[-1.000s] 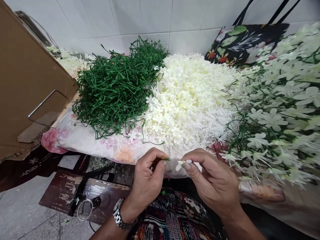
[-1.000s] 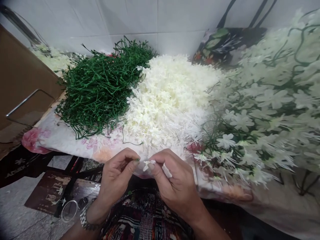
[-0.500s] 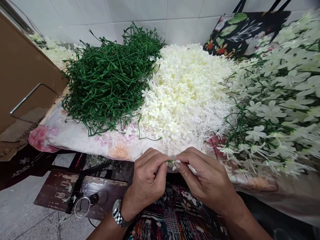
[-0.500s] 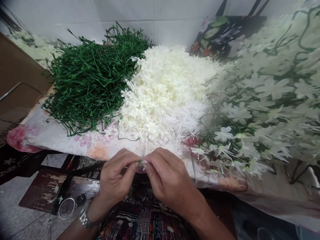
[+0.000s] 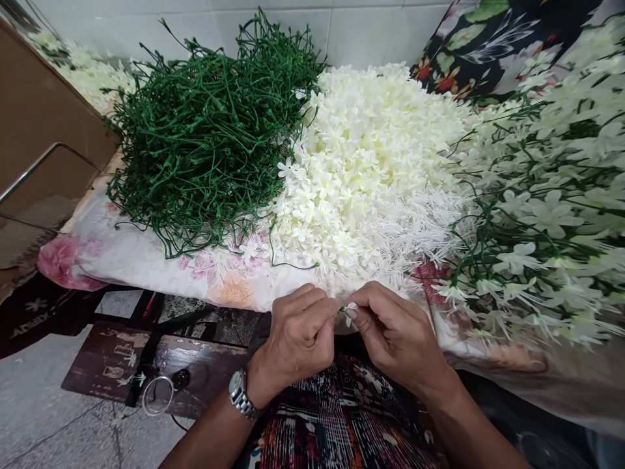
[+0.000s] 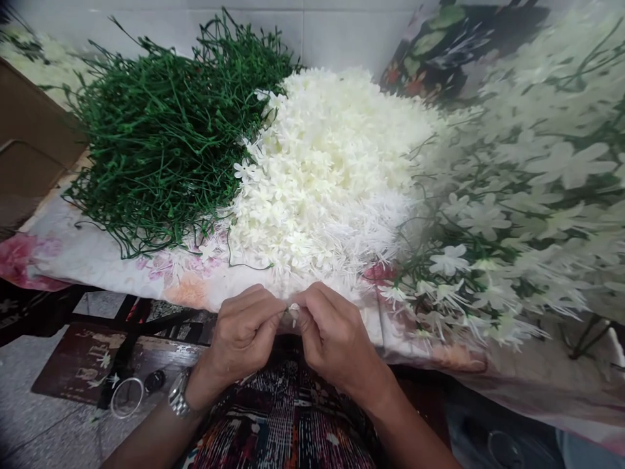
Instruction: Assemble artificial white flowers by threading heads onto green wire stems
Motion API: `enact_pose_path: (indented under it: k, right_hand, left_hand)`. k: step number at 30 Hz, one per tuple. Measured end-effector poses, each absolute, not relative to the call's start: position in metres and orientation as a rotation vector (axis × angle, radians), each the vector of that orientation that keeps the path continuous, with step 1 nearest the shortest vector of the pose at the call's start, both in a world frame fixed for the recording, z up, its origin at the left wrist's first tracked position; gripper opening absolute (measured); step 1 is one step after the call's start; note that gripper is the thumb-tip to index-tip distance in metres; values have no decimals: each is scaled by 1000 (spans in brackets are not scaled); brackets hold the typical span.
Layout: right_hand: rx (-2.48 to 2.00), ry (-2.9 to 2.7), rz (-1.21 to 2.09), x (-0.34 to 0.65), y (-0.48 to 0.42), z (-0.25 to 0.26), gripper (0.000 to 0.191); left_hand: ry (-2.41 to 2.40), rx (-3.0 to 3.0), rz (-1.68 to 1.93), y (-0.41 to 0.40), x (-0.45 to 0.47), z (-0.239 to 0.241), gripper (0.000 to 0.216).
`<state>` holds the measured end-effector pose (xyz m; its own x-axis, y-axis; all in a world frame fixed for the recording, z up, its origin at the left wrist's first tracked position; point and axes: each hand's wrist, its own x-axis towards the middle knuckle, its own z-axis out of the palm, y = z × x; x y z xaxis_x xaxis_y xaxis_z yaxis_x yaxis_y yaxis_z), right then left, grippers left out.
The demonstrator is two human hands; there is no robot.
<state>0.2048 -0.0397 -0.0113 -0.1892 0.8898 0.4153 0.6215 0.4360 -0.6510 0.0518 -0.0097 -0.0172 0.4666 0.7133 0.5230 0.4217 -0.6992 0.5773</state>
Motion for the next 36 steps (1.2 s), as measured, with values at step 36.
enact_pose_path:
  k: [36]
  right_hand:
    - [-1184,-1886,392,204,-46,-9,12]
  left_hand:
    - [990,1989,1003,-14,49,-10,19]
